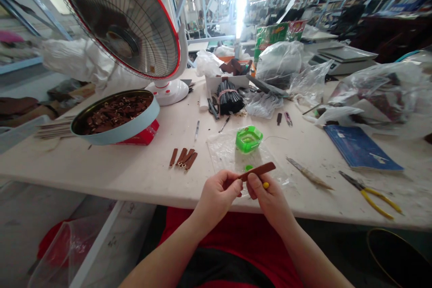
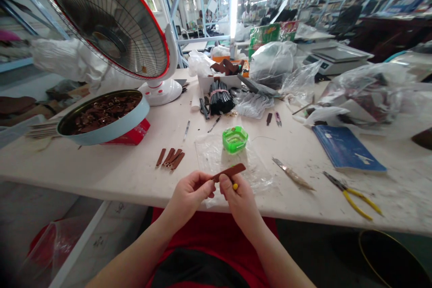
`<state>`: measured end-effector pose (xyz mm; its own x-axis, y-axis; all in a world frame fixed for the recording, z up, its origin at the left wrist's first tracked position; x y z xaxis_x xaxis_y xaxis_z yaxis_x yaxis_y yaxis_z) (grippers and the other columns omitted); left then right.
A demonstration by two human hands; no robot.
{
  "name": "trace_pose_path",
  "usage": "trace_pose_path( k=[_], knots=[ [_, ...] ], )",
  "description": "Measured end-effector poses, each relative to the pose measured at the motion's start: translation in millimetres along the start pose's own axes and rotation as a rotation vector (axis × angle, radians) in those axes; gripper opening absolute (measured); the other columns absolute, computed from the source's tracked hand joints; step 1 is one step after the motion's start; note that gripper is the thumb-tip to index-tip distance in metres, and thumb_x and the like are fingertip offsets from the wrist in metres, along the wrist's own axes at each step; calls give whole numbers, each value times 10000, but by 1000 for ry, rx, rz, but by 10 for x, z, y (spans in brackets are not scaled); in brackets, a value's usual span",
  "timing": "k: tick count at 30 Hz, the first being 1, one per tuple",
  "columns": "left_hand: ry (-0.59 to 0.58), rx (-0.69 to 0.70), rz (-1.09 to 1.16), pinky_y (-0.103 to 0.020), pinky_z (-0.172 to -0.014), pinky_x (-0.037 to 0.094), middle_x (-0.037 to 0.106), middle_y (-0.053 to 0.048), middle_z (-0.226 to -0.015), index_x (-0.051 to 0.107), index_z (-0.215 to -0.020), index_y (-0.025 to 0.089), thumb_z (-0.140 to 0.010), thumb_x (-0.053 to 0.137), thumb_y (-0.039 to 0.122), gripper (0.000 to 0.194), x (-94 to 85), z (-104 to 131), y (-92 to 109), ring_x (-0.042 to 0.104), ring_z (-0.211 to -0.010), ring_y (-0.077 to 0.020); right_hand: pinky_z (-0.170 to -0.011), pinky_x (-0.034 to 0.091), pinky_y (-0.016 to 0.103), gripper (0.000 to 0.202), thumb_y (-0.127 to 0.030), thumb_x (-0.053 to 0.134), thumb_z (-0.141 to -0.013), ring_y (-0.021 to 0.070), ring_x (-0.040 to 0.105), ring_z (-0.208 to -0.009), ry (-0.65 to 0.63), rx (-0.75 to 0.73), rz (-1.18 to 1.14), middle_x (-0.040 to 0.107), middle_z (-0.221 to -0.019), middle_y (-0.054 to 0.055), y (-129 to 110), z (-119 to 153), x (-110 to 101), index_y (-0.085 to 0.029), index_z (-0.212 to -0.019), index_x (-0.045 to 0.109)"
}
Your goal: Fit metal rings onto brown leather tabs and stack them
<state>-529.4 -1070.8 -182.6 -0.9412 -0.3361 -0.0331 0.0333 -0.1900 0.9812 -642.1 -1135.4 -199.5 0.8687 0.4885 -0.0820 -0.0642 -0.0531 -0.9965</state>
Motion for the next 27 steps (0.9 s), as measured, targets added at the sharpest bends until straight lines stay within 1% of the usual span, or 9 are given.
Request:
trace_pose_path(
  k=[2, 4, 6, 9, 11, 13, 17, 21, 27],
  knots=[
    [33, -35, 38, -218, -566, 405, 547, 3, -631, 552, -767, 127, -718, 582, 304, 186, -40, -25, -28, 517, -569, -94, -576, 360, 251, 390, -512, 373, -857, 97, 431, -590, 53, -37, -2, 456, -606, -11, -13, -5, -104, -181, -672, 460],
    [57, -58, 78, -205, -553, 385, 527, 19, -615, 531, -742, 129, -700, 572, 279, 161, -80, -48, -52, 494, -545, -77, -642, 376, 252, 378, -499, 345, -875, 105, 469, -668, 142, -71, 4, 522, -688, 5, -29, -2, -255, -183, -750, 511],
    [71, -73, 113, -197, -547, 370, 520, 26, -602, 514, -726, 129, -695, 560, 268, 149, -109, -74, -79, 477, -534, -68, -598, 362, 249, 409, -524, 328, -872, 105, 474, -634, 250, -47, -13, 546, -665, 8, -8, -12, -416, -183, -792, 538],
    [92, -97, 145, -195, -532, 348, 523, 26, -595, 497, -731, 129, -705, 555, 284, 167, -126, -131, -138, 461, -524, -64, -497, 307, 235, 441, -567, 352, -845, 93, 437, -531, 414, -2, -81, 526, -578, -2, 74, -95, -611, -173, -768, 535],
    [106, -109, 157, -199, -531, 341, 521, 25, -600, 487, -733, 132, -711, 554, 293, 176, -123, -186, -180, 454, -524, -65, -503, 315, 229, 418, -557, 406, -830, 86, 433, -533, 462, -36, -68, 538, -594, -1, 140, -217, -670, -167, -748, 533],
    [114, -119, 168, -204, -537, 339, 511, 30, -598, 483, -733, 135, -712, 552, 290, 171, -115, -250, -221, 448, -525, -65, -530, 332, 232, 395, -537, 429, -829, 83, 428, -543, 444, -60, -10, 551, -619, 0, 247, -377, -668, -164, -744, 532],
    [124, -145, 195, -207, -548, 340, 494, 38, -585, 479, -727, 136, -711, 545, 277, 157, -118, -385, -316, 432, -521, -61, -579, 341, 247, 390, -520, 415, -844, 89, 442, -574, 372, -42, 83, 543, -626, -4, 548, -633, -591, -162, -735, 524],
    [140, -173, 205, -204, -538, 336, 489, 38, -582, 480, -733, 133, -708, 553, 278, 165, -130, -487, -431, 425, -515, -58, -606, 360, 255, 383, -519, 420, -841, 101, 476, -600, 345, -8, 92, 544, -638, -4, 776, -718, -541, -164, -742, 522],
    [139, -173, 190, -201, -533, 335, 493, 33, -593, 484, -739, 126, -719, 556, 292, 182, -103, -513, -496, 427, -520, -56, -613, 376, 260, 383, -524, 435, -830, 105, 481, -588, 345, -29, 90, 550, -627, -2, 919, -763, -540, -168, -722, 524]
  ],
)
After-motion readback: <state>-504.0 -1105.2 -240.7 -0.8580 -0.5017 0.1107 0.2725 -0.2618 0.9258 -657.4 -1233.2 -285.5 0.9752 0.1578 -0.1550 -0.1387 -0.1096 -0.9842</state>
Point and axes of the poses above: each hand's wrist, its own z-axis away from the middle knuckle, its own x-axis out of the palm, y = z × x, the point moved 5 cm from there along -z, towards the middle knuckle
